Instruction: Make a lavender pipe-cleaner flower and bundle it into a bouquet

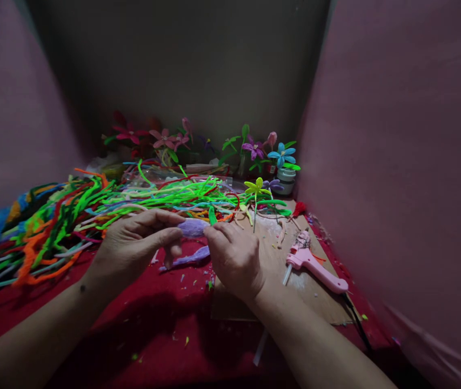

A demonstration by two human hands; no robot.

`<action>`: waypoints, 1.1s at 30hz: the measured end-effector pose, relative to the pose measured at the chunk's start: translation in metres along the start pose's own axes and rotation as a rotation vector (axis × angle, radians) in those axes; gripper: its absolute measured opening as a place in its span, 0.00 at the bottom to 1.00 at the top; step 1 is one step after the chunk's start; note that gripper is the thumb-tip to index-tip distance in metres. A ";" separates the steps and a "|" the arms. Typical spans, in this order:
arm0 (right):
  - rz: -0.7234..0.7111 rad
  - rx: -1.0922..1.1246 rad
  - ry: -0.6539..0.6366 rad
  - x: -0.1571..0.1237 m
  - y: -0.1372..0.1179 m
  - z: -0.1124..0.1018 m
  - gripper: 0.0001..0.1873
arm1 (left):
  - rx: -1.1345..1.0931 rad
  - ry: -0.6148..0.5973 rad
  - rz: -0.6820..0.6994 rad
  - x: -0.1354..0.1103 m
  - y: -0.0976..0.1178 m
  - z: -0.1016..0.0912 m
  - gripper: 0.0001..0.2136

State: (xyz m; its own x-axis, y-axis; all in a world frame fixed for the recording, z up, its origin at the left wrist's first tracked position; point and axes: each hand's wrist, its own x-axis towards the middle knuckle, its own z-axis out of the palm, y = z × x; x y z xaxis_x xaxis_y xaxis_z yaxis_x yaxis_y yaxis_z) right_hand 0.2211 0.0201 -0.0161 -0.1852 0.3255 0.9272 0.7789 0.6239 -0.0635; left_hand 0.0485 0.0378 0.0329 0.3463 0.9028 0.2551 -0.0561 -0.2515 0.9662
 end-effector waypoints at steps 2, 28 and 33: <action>-0.008 0.008 0.001 0.000 0.000 0.000 0.10 | -0.005 -0.004 -0.002 0.000 0.000 0.000 0.06; 1.346 1.254 -0.174 0.018 -0.009 0.003 0.12 | 0.079 0.050 -0.087 0.004 -0.013 0.006 0.07; 1.307 1.235 -0.184 0.015 -0.014 0.005 0.11 | 0.139 0.083 -0.082 0.003 -0.013 0.008 0.07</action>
State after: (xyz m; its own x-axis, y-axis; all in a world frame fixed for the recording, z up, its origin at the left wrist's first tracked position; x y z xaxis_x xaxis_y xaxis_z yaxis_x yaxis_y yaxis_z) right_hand 0.2043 0.0198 -0.0027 -0.0078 0.9998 0.0163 -0.3701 0.0122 -0.9289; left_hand 0.0576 0.0413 0.0206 0.2655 0.9465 0.1832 0.1016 -0.2164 0.9710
